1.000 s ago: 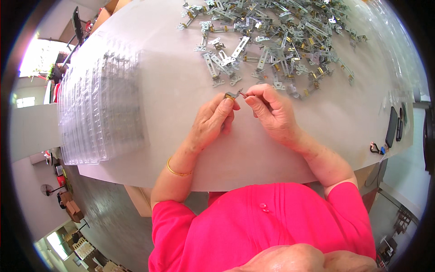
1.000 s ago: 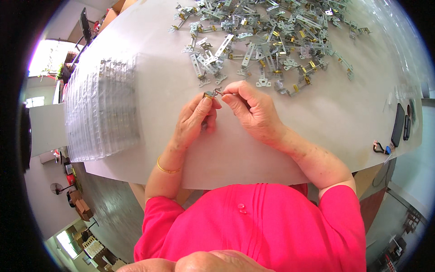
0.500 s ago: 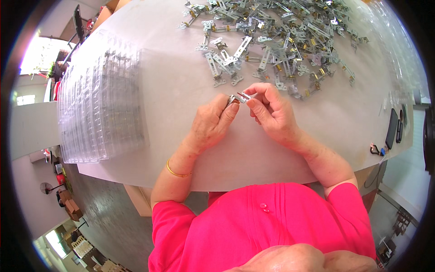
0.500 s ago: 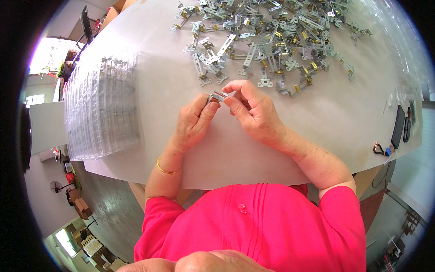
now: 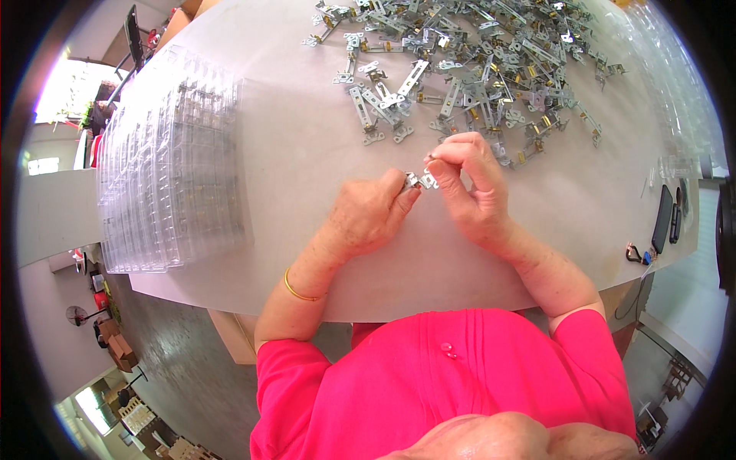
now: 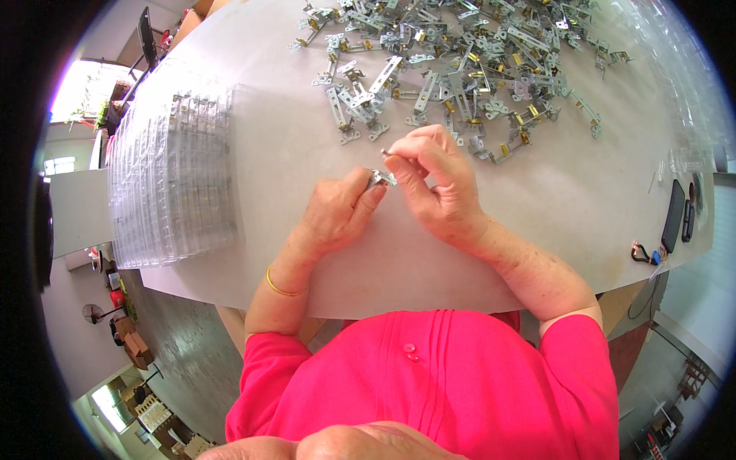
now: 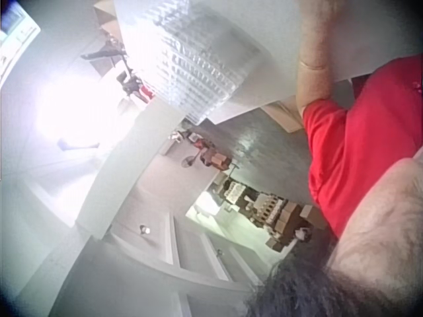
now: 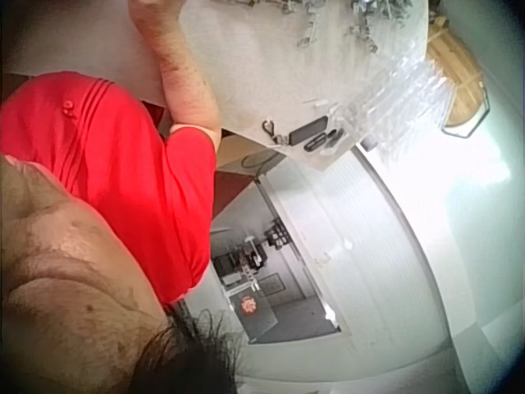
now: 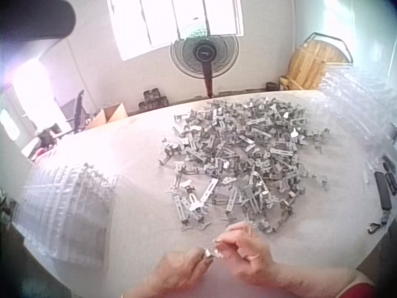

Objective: The person assembles metal components by fitting metal brackets and small pins together by hand, placing each assembled piece into the compartments of a plastic tray.

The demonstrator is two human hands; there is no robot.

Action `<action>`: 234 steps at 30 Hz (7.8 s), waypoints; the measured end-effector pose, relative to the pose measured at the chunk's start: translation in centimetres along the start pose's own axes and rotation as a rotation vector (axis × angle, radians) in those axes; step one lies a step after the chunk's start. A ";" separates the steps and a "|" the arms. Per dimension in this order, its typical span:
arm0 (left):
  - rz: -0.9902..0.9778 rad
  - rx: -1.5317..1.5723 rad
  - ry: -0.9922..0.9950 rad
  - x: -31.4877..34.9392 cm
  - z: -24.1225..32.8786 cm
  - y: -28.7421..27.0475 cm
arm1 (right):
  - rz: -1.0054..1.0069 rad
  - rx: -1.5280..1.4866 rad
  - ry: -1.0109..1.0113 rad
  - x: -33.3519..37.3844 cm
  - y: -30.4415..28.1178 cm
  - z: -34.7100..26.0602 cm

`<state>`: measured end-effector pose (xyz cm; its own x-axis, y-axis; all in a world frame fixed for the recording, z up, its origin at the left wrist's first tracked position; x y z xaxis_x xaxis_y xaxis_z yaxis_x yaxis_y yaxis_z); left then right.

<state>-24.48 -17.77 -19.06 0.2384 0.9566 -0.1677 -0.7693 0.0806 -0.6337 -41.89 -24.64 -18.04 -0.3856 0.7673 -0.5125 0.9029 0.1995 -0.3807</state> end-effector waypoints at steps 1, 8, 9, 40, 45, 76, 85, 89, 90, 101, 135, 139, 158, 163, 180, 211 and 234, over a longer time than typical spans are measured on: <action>0.063 0.138 -0.037 0.0 -0.2 0.0 | 0.001 0.001 0.000 0.1 0.1 0.2; 0.126 1.007 -0.435 -0.1 -0.5 -1.4 | -0.146 -0.235 0.341 0.8 0.7 0.8; 0.125 1.006 -0.434 -0.1 -0.5 -1.3 | -0.189 -0.220 0.359 0.8 0.8 0.8; 0.053 0.182 0.096 0.0 0.3 -0.4 | -0.412 -0.561 0.532 1.0 1.2 1.4; 0.122 0.086 0.133 -0.1 0.6 0.0 | -0.126 -0.450 0.214 0.4 1.0 0.9; 0.377 0.311 -0.020 -0.4 -0.3 -0.1 | -0.171 -0.017 0.185 0.2 0.3 0.3; 0.404 -0.069 0.131 -0.4 -0.5 0.3 | -0.189 0.140 0.173 0.2 0.4 0.4; 0.401 -0.170 0.168 -0.2 -0.5 0.2 | -0.178 0.159 -0.052 0.2 0.7 0.3; 0.401 -0.170 0.171 -0.2 -0.4 0.2 | -0.212 0.143 -0.027 0.3 0.7 0.3; 0.229 0.200 -0.150 -0.1 0.5 -1.4 | -0.159 -0.172 0.328 1.2 0.2 1.2; 0.663 -0.147 0.054 4.1 7.6 -11.2 | -0.201 -0.278 0.329 1.6 1.3 3.6; 0.866 -0.243 -0.064 8.2 7.8 -18.3 | -0.235 -0.275 0.328 1.4 1.6 3.6; 0.925 -0.736 -0.958 14.4 -12.4 -48.3 | -0.430 0.092 0.137 2.8 4.5 1.3; 0.890 -0.835 -0.960 13.6 -16.8 -50.3 | -0.409 0.212 0.059 2.7 4.5 1.4; 0.761 -0.753 -1.030 12.9 -18.4 -48.6 | -0.396 0.275 0.086 3.6 4.0 -0.6; 0.391 0.436 -0.739 -7.0 -5.0 -4.6 | -0.449 -0.027 -0.030 2.6 2.8 -1.6; 0.281 0.459 -0.760 -1.0 -2.8 -7.1 | -0.346 -0.212 0.239 2.8 3.0 0.2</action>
<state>-17.61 -20.07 -16.49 -0.3191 0.8713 0.3728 -0.9378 -0.2336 -0.2567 -40.26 -21.95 -20.76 -0.6384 0.7478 -0.1825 0.7578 0.5689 -0.3196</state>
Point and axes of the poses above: each hand's wrist, its own x-axis away from the middle knuckle, its own y-axis out of the palm, z = x × y, the point moved 2 cm from there along -x, towards the middle knuckle, and after that the axes turned 11 degrees about x, right-handed, at the moved point
